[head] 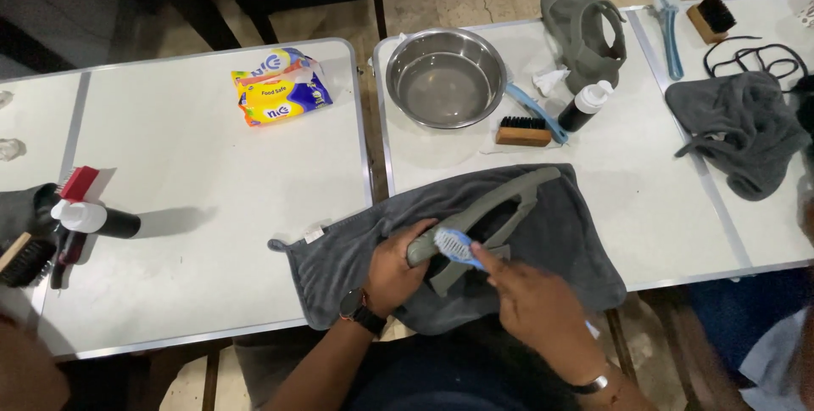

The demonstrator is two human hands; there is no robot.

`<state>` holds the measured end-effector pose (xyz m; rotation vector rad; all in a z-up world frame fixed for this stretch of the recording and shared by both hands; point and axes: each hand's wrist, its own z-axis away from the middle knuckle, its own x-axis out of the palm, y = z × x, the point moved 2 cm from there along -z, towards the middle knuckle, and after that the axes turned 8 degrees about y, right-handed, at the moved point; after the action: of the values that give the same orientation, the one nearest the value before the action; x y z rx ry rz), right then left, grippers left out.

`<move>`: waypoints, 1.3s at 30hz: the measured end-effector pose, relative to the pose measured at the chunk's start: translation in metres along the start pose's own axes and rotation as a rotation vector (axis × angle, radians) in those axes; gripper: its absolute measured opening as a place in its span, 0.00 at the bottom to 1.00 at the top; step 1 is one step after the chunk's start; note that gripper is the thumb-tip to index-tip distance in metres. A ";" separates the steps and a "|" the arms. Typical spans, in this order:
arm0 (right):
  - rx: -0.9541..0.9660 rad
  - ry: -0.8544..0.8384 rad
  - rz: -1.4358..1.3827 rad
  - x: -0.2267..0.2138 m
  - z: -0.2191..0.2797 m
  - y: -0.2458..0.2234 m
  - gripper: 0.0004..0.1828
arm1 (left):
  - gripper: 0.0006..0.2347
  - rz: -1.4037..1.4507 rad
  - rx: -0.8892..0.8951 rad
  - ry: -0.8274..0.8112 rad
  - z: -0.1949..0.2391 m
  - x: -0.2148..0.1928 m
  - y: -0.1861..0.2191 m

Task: The person scrubs a grey sneaker with a blue toothbrush, focusing on the upper and inner sections. The shoe is placed on a grey towel on a white table, and the person rotates it to access different areas while scrubbing.

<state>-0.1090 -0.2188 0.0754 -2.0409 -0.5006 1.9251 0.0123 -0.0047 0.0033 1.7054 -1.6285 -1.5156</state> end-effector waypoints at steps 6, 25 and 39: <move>0.123 0.311 0.046 -0.026 -0.008 0.037 0.34 | 0.23 -0.017 0.001 0.029 0.002 0.001 -0.001; 0.000 0.426 -0.160 -0.003 -0.006 0.005 0.26 | 0.21 0.027 -0.174 0.022 0.002 0.000 0.006; -0.003 0.341 -0.310 0.015 0.011 -0.012 0.24 | 0.21 0.051 -0.179 0.025 0.004 0.004 0.000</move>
<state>-0.1196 -0.2014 0.0666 -2.0892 -0.6849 1.3674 0.0080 -0.0063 -0.0005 1.5697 -1.4641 -1.5589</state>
